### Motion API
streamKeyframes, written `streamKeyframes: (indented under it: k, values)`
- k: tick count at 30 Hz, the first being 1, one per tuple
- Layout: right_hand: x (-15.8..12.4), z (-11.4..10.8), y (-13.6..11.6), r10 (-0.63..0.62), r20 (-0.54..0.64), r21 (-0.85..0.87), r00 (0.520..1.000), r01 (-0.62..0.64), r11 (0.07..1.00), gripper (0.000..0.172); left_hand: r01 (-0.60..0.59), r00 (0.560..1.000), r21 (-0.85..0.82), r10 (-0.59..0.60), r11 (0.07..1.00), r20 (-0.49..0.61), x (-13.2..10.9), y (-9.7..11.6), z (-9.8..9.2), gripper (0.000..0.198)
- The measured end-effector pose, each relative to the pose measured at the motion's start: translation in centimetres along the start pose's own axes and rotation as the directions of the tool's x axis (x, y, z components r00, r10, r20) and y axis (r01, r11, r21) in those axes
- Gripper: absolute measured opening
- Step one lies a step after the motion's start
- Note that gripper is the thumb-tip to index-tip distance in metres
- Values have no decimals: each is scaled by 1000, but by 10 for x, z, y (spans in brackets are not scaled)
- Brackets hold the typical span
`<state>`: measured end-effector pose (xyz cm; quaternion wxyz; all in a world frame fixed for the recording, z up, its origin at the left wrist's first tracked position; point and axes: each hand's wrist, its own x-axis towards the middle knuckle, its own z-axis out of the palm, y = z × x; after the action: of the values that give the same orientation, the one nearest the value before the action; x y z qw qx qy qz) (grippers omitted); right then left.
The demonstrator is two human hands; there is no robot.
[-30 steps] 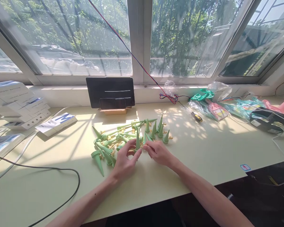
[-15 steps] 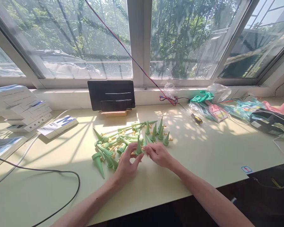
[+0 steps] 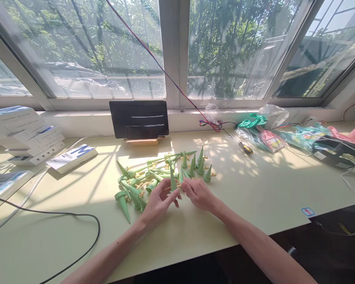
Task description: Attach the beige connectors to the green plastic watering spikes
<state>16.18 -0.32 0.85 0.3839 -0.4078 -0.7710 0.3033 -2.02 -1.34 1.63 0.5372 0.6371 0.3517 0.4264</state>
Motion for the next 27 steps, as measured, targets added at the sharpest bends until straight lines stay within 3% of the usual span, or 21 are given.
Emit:
streamKeyframes:
  k: [7, 18, 23, 27]
  values:
    - [-2, -1, -4, -42, 62, -46, 997, 45, 998, 50, 83, 994, -118, -74, 990, 77, 1, 3, -2, 29]
    - [-2, 3, 4, -115, 10, -35, 993, 116, 993, 44, 142, 984, -109, -128, 984, 127, 0, 3, -5, 30]
    - [-4, 8, 10, -71, -13, -14, 997, 71, 997, 47, 23, 999, 47, -25, 999, 42, -2, -2, -2, 21]
    - [-4, 10, 11, 6, -13, 25, 1000, -6, 1000, 53, -144, 984, 307, 169, 941, -54, -3, -11, -1, 13]
